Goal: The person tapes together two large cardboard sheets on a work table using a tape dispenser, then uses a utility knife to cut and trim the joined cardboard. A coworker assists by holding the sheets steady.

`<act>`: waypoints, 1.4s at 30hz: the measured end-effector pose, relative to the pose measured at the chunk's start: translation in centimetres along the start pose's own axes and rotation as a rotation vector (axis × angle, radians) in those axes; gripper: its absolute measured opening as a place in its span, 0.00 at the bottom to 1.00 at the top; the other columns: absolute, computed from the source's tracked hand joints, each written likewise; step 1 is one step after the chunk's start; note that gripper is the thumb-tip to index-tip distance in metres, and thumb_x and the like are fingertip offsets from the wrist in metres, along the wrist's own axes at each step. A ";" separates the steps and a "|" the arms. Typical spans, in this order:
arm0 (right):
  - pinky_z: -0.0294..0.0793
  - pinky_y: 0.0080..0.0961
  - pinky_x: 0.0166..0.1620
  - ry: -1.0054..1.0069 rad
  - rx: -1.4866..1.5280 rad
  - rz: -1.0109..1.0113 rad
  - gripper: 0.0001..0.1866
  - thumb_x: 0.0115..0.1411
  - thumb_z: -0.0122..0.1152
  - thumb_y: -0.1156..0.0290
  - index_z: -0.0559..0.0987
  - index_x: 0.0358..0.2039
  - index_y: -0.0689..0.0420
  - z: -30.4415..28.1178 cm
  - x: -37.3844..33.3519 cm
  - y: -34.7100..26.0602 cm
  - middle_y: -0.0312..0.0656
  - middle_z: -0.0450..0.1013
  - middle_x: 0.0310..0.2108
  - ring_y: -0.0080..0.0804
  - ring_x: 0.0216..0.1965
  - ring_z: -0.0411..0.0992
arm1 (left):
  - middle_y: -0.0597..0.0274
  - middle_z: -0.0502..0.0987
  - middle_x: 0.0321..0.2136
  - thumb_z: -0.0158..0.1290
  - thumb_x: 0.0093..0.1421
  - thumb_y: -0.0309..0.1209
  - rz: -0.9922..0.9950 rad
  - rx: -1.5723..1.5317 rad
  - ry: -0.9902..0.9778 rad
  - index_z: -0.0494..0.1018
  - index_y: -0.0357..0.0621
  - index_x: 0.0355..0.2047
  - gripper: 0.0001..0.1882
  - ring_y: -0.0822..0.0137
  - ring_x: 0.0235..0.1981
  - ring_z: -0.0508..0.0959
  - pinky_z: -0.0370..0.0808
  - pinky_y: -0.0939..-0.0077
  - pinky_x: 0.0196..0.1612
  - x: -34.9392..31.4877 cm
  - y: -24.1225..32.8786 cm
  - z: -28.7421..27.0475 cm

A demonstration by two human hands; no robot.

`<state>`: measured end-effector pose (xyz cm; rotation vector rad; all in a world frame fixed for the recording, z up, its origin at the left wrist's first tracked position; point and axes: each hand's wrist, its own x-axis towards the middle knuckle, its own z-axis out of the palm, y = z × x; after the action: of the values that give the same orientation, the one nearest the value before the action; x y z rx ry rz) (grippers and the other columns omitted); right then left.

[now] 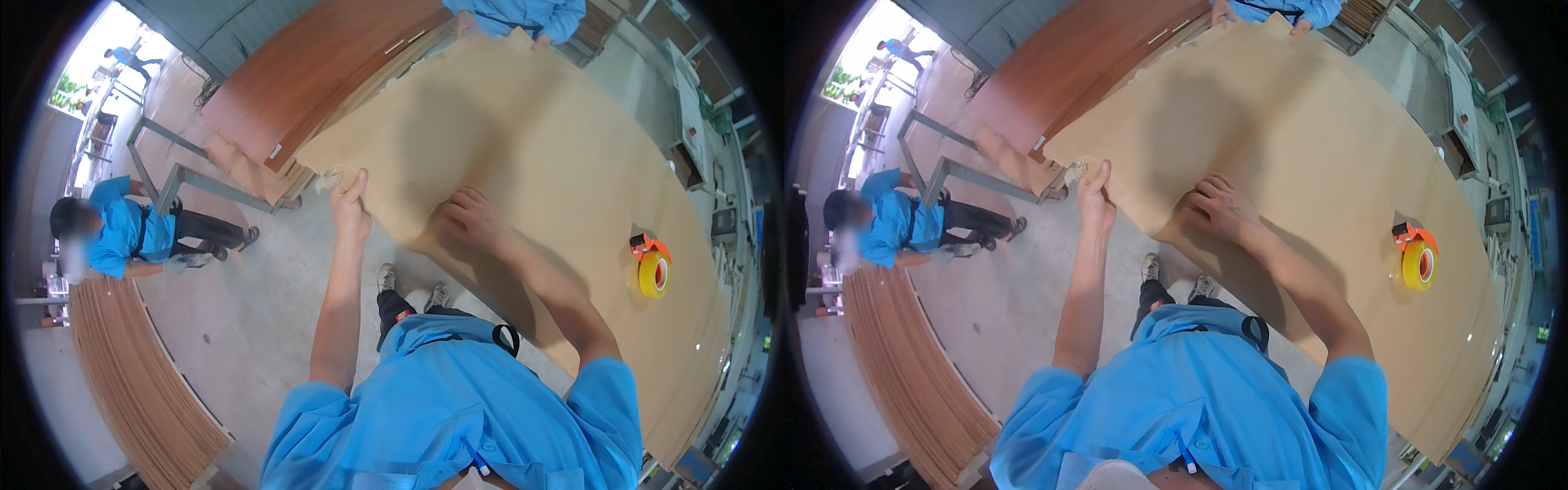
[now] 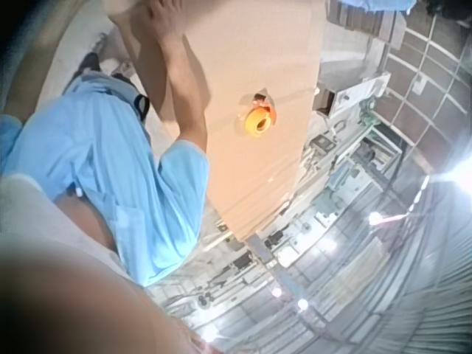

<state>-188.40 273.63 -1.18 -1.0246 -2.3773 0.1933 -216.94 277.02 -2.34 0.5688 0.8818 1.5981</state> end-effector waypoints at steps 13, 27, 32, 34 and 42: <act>0.67 0.44 0.70 -0.101 -0.025 0.095 0.14 0.64 0.64 0.62 0.85 0.44 0.57 0.0 -0.2 -0.1 0.45 0.80 0.51 0.47 0.57 0.76 | 0.66 0.88 0.38 0.65 0.66 0.25 0.521 0.634 -0.370 0.84 0.36 0.42 0.07 0.72 0.37 0.84 0.80 0.71 0.41 -8.8 -0.5 8.5; 0.73 0.46 0.64 0.016 -0.081 0.064 0.19 0.64 0.67 0.62 0.82 0.52 0.58 -0.3 -0.9 -0.3 0.47 0.77 0.56 0.50 0.60 0.73 | 0.62 0.84 0.47 0.53 0.76 0.46 -0.061 -0.041 0.007 0.73 0.43 0.60 0.23 0.64 0.48 0.83 0.79 0.66 0.52 -2.1 1.2 -0.1; 0.74 0.47 0.63 0.007 -0.045 0.108 0.22 0.65 0.67 0.61 0.80 0.56 0.58 -0.3 -1.0 -0.5 0.48 0.76 0.58 0.52 0.61 0.72 | 0.60 0.75 0.65 0.31 0.79 0.60 -0.363 -0.186 0.006 0.62 0.48 0.71 0.35 0.60 0.63 0.76 0.72 0.54 0.65 -4.5 -4.9 -5.1; 0.74 0.47 0.62 0.014 0.010 0.155 0.23 0.66 0.67 0.60 0.79 0.57 0.58 -0.4 -0.2 -0.5 0.49 0.76 0.60 0.53 0.61 0.72 | 0.61 0.72 0.68 0.31 0.79 0.61 -0.433 -0.246 -0.029 0.62 0.51 0.72 0.35 0.58 0.64 0.75 0.69 0.54 0.66 -9.2 -8.5 -4.0; 0.70 0.48 0.68 -0.082 0.060 -0.091 0.30 0.67 0.66 0.53 0.76 0.64 0.57 2.9 12.4 -1.4 0.51 0.72 0.67 0.50 0.68 0.70 | 0.66 0.69 0.70 0.38 0.76 0.63 -0.537 -0.545 -0.163 0.61 0.54 0.74 0.36 0.57 0.71 0.66 0.58 0.50 0.72 -17.4 -12.0 0.7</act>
<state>-197.83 281.68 2.00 -0.8949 -2.4701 0.2766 -205.38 260.95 -9.69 0.0576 0.3950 1.2009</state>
